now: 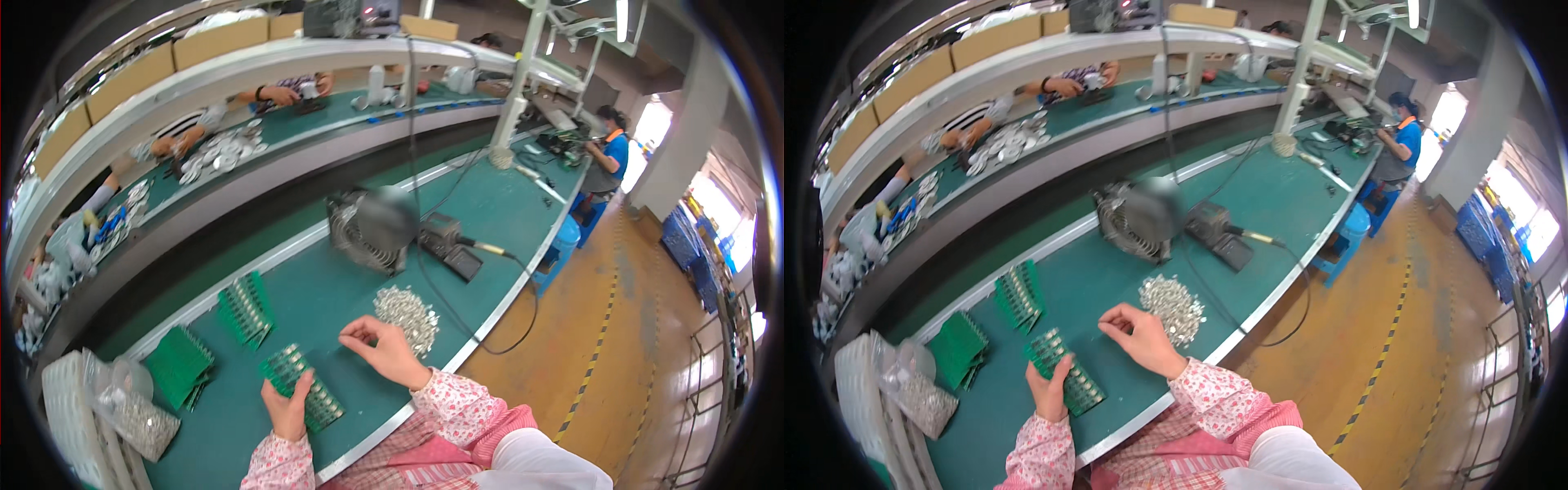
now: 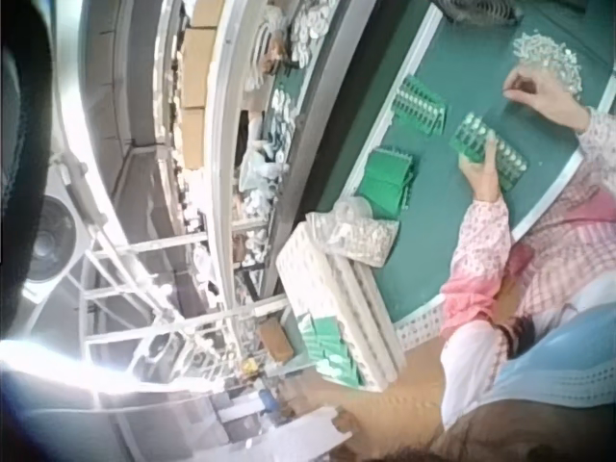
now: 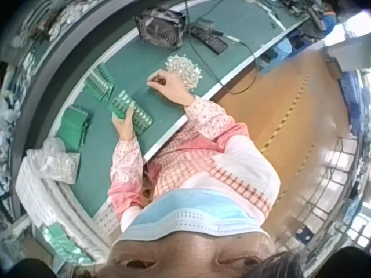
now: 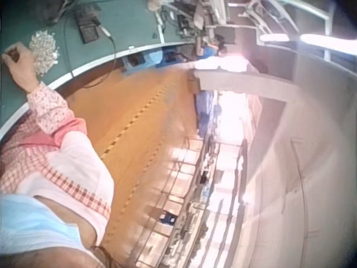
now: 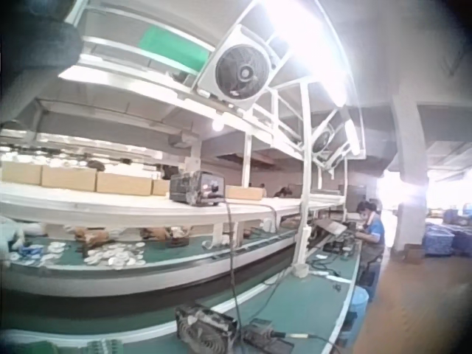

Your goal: The person inserts small electronic components into green circuit board strips by hand and solders the components using a soldering iron and solder wire.

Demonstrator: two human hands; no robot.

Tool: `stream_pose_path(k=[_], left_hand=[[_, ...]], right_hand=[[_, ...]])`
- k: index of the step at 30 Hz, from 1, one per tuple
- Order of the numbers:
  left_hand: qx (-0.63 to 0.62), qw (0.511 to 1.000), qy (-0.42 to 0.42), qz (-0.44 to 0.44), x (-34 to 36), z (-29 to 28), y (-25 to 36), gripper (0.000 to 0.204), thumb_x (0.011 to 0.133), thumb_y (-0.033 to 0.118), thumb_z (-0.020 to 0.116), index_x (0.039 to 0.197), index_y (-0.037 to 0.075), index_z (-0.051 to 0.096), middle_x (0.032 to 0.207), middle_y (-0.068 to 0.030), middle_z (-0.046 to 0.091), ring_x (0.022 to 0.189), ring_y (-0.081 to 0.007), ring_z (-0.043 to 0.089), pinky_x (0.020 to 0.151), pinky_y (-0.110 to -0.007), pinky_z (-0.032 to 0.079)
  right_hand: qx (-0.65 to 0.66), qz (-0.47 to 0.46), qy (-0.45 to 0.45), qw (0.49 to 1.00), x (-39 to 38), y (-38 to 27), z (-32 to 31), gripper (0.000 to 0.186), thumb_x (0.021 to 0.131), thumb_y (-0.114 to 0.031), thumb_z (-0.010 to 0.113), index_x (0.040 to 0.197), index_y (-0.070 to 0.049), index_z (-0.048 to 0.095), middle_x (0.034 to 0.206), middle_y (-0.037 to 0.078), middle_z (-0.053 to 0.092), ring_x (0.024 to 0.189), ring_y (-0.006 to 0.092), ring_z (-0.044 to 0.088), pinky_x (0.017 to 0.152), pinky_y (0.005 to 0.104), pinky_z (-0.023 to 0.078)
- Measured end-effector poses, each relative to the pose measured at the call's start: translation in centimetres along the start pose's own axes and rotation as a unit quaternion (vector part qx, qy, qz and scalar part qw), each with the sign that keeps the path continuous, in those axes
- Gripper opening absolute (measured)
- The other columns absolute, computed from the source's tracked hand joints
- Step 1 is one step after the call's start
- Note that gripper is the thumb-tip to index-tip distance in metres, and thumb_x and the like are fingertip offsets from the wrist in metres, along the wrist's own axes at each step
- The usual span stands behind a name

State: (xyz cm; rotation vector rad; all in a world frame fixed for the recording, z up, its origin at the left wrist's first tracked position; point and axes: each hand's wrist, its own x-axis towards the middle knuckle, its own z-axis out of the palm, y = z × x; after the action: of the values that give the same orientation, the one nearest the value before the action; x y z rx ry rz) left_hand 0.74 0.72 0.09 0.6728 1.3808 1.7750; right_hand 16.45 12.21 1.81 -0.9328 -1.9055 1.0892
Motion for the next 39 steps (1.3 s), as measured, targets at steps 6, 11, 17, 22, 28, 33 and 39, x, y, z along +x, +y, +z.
stream_pose_path(k=[6,11,17,22,28,33,39], left_hand=[[0.043,0.998,-0.042,0.03,1.1,1.1,-0.1,0.028,0.081,0.004,0.068,0.106,0.001,0.056,0.089,-0.0028,0.062,0.077,-0.0095,0.059,0.067,-0.024,0.048],[0.03,0.998,-0.035,0.038,1.3,0.4,-0.3,0.023,0.081,0.003,0.068,0.102,0.0,0.059,0.091,-0.0036,0.065,0.079,-0.0091,0.061,0.069,-0.024,0.05],[0.043,0.998,-0.033,0.039,0.7,0.2,-0.3,0.023,0.081,0.003,0.067,0.102,0.0,0.059,0.092,-0.0044,0.065,0.08,-0.0093,0.061,0.07,-0.024,0.05],[0.058,0.997,-0.029,0.047,0.6,0.5,-0.3,0.023,0.081,0.003,0.068,0.101,0.0,0.059,0.091,-0.0041,0.065,0.079,-0.0093,0.061,0.07,-0.024,0.05],[0.078,0.995,-0.016,0.067,0.5,0.9,0.2,0.023,0.081,0.003,0.068,0.101,0.0,0.058,0.091,-0.0037,0.064,0.08,-0.0093,0.06,0.07,-0.024,0.049],[0.059,0.996,-0.033,0.05,0.5,0.7,0.0,0.029,0.081,0.001,0.067,0.108,0.002,0.055,0.096,-0.0034,0.063,0.083,-0.0101,0.061,0.073,-0.024,0.049],[0.063,0.996,-0.038,0.052,0.4,0.7,0.0,0.029,0.081,0.001,0.067,0.107,0.002,0.055,0.095,-0.0032,0.063,0.083,-0.0099,0.061,0.073,-0.024,0.05]], right_hand=[[0.358,0.155,-0.104,0.915,0.4,-0.5,1.5,0.017,0.089,-0.016,0.062,0.097,-0.001,0.059,0.095,0.005,0.065,0.086,0.0085,0.057,0.078,0.0235,0.045],[0.403,0.186,-0.143,0.885,0.7,0.0,4.4,0.017,0.09,-0.018,0.06,0.098,-0.003,0.057,0.094,0.001,0.06,0.084,0.0074,0.055,0.078,0.0229,0.044],[0.396,0.19,-0.135,0.888,-0.4,-0.6,4.9,0.019,0.09,-0.019,0.061,0.097,-0.002,0.056,0.09,0.001,0.059,0.083,0.0072,0.054,0.076,0.0218,0.044],[0.399,0.188,-0.126,0.888,-0.8,-0.7,5.1,0.015,0.091,-0.018,0.06,0.096,-0.004,0.055,0.091,0.0,0.058,0.084,0.0068,0.053,0.078,0.0226,0.043],[0.4,0.193,-0.107,0.889,-0.8,-0.6,5.2,0.016,0.092,-0.019,0.059,0.097,-0.004,0.054,0.09,0.0,0.058,0.084,0.0072,0.053,0.079,0.0226,0.043],[0.402,0.19,-0.116,0.888,-0.8,-0.9,4.8,0.018,0.091,-0.02,0.059,0.096,-0.004,0.054,0.089,0.0,0.057,0.083,0.0072,0.052,0.079,0.0223,0.042],[0.395,0.168,-0.118,0.896,-0.8,-0.7,4.9,0.018,0.091,-0.02,0.059,0.096,-0.003,0.054,0.089,0.0,0.057,0.083,0.0069,0.052,0.078,0.0225,0.042]])
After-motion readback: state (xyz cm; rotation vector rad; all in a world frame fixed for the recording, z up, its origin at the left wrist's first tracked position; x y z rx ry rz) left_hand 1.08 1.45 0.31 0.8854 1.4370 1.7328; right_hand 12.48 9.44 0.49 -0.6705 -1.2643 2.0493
